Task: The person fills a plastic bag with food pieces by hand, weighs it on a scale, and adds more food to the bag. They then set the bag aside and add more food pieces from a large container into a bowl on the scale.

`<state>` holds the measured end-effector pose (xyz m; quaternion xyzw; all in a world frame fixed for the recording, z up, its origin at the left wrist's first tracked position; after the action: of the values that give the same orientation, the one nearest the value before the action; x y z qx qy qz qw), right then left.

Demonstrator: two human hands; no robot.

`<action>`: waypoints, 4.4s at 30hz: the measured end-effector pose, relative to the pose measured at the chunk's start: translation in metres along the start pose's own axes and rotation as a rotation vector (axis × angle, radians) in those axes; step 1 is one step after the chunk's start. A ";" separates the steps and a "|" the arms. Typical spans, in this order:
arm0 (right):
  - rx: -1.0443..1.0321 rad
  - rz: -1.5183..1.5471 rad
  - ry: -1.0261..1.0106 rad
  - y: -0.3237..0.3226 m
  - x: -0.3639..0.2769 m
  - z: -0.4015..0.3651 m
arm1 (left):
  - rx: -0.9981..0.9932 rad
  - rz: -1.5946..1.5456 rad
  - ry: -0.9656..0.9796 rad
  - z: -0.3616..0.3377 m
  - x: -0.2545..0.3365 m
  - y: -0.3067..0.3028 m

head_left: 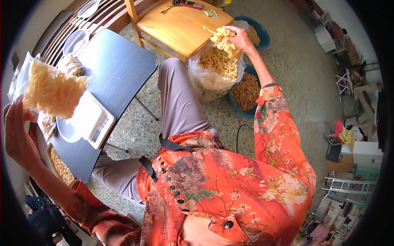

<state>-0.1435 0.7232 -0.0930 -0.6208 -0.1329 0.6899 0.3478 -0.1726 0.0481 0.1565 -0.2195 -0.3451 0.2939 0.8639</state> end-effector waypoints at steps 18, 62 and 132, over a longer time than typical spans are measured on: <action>-0.408 0.560 -0.427 0.123 -0.301 0.066 | 0.136 0.143 -0.250 -0.108 0.012 -0.092; -0.678 0.248 -0.861 0.239 -0.493 -0.019 | 0.080 -0.082 -0.208 -0.102 0.035 -0.106; -0.413 0.920 -0.502 0.150 -0.365 0.062 | -0.570 -0.738 -0.250 0.084 0.072 0.164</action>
<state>-0.2545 0.3947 0.1053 -0.4869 -0.0596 0.8566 -0.1599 -0.2497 0.2304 0.1507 -0.2734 -0.5678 -0.1143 0.7680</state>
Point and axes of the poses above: each hand's wrist, its own z-axis towards the middle knuckle, its own y-axis out of the palm, x = y × z, the point moved 7 cm from there along z, towards the middle knuckle, and after that the axes turned 7 degrees about -y, right-handed, at the moved point
